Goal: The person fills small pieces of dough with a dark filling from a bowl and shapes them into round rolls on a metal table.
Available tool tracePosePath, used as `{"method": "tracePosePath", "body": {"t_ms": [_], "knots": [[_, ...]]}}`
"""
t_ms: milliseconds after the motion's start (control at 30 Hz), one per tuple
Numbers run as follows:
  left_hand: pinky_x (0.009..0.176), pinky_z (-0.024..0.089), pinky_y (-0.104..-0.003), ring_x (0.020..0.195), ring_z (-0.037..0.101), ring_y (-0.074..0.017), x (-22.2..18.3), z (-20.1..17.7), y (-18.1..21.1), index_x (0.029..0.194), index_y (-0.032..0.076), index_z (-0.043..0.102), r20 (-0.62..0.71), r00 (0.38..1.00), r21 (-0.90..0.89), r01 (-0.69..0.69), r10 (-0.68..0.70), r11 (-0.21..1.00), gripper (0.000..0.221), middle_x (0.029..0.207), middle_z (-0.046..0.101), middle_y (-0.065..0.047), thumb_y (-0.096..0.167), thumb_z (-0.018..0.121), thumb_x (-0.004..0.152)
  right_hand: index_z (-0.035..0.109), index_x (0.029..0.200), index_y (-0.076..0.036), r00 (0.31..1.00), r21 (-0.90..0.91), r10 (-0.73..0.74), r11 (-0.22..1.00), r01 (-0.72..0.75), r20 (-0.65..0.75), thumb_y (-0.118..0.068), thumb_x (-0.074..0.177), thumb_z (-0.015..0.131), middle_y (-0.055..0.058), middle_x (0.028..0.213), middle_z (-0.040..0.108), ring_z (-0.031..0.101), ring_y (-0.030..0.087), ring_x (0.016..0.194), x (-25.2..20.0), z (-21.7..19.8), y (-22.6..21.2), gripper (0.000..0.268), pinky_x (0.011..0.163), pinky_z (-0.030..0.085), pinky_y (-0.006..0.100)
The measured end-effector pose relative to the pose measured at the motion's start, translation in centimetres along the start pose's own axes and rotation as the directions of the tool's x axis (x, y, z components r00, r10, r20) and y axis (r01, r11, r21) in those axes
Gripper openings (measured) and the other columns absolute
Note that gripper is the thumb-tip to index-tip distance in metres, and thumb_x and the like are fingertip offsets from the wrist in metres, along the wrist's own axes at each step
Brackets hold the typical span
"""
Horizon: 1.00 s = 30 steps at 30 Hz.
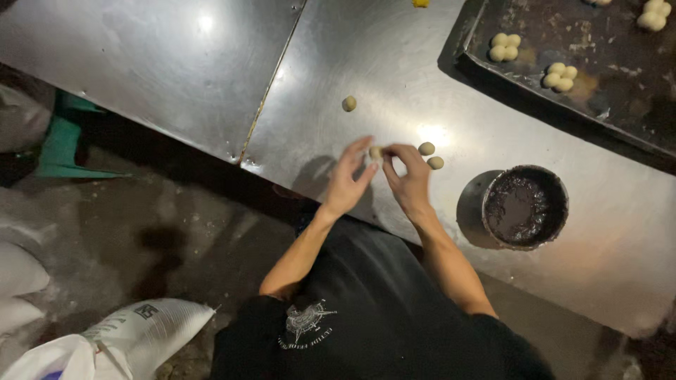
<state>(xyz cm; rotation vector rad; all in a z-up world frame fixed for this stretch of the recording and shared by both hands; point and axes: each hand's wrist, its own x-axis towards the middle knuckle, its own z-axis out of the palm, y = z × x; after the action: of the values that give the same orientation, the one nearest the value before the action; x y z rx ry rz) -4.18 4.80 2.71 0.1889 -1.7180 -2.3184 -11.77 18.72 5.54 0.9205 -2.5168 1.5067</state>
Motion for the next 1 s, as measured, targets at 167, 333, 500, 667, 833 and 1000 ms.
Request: {"method": "tracePosePath", "body": {"t_ms": [167, 333, 500, 667, 833, 1000], "knots": [[0.107, 0.052, -0.035, 0.129, 0.062, -0.0212, -1.6, -4.2, 0.5, 0.140, 0.004, 0.056, -0.234, 0.969, 0.227, -0.022, 0.077, 0.974, 0.037, 0.140, 0.061, -0.010, 0.011, 0.064, 0.105, 0.064, 0.116, 0.001, 0.936, -0.211, -0.281, 0.922, 0.325, 0.213, 0.005, 0.084, 0.065, 0.021, 0.111, 0.067, 0.062, 0.041, 0.108, -3.7, 4.9, 7.0, 0.032, 0.093, 0.053, 0.047], [0.104, 0.052, -0.031, 0.121, 0.065, -0.0198, -3.9, -7.9, 0.1, 0.132, 0.003, 0.061, -0.372, 0.926, 0.277, 0.045, 0.064, 0.960, 0.029, 0.130, 0.065, -0.009, 0.012, 0.062, 0.104, 0.065, 0.115, -0.002, 0.983, -0.186, -0.100, 0.974, 0.129, 0.154, 0.001, 0.092, 0.061, 0.019, 0.106, 0.066, 0.062, 0.037, 0.104, -5.3, 4.1, 8.0, 0.024, 0.091, 0.052, 0.046], [0.099, 0.051, -0.029, 0.112, 0.064, -0.0155, -4.2, -8.7, -1.7, 0.128, 0.002, 0.063, -0.433, 0.901, 0.142, 0.088, -0.018, 0.986, 0.025, 0.122, 0.069, -0.007, 0.013, 0.060, 0.106, 0.062, 0.102, 0.000, 0.986, -0.333, -0.093, 0.933, 0.136, 0.141, -0.004, 0.098, 0.061, 0.021, 0.098, 0.062, 0.056, 0.040, 0.095, -2.1, 10.6, 9.1, 0.006, 0.087, 0.046, 0.052], [0.097, 0.051, -0.029, 0.108, 0.066, -0.0145, -3.8, -9.3, -0.2, 0.124, 0.002, 0.066, -0.344, 0.939, 0.215, 0.057, 0.021, 0.975, 0.023, 0.118, 0.071, -0.006, 0.014, 0.060, 0.105, 0.060, 0.103, 0.000, 0.894, -0.401, -0.406, 0.799, 0.449, 0.192, -0.002, 0.093, 0.060, 0.020, 0.095, 0.056, 0.054, 0.040, 0.090, -2.5, 8.2, 8.3, 0.010, 0.079, 0.042, 0.052], [0.097, 0.052, -0.030, 0.111, 0.067, -0.0158, -1.0, -11.1, -1.2, 0.125, 0.004, 0.066, -0.304, 0.952, 0.344, 0.075, 0.036, 0.936, 0.025, 0.122, 0.072, -0.006, 0.017, 0.063, 0.104, 0.060, 0.104, -0.001, 0.981, -0.505, -0.151, 0.842, 0.191, 0.119, -0.001, 0.096, 0.061, 0.018, 0.100, 0.056, 0.053, 0.039, 0.094, -1.2, 10.2, 9.3, 0.008, 0.085, 0.044, 0.053], [0.095, 0.054, -0.034, 0.114, 0.067, -0.0192, 5.0, -13.9, -4.0, 0.126, 0.006, 0.066, -0.118, 0.989, 0.402, -0.033, 0.087, 0.915, 0.030, 0.123, 0.070, -0.008, 0.020, 0.066, 0.100, 0.061, 0.105, 0.002, 0.933, -0.396, -0.287, 0.848, 0.352, 0.216, -0.002, 0.092, 0.060, 0.019, 0.097, 0.055, 0.050, 0.039, 0.090, -5.1, 7.3, 8.8, 0.013, 0.082, 0.041, 0.052]]}}
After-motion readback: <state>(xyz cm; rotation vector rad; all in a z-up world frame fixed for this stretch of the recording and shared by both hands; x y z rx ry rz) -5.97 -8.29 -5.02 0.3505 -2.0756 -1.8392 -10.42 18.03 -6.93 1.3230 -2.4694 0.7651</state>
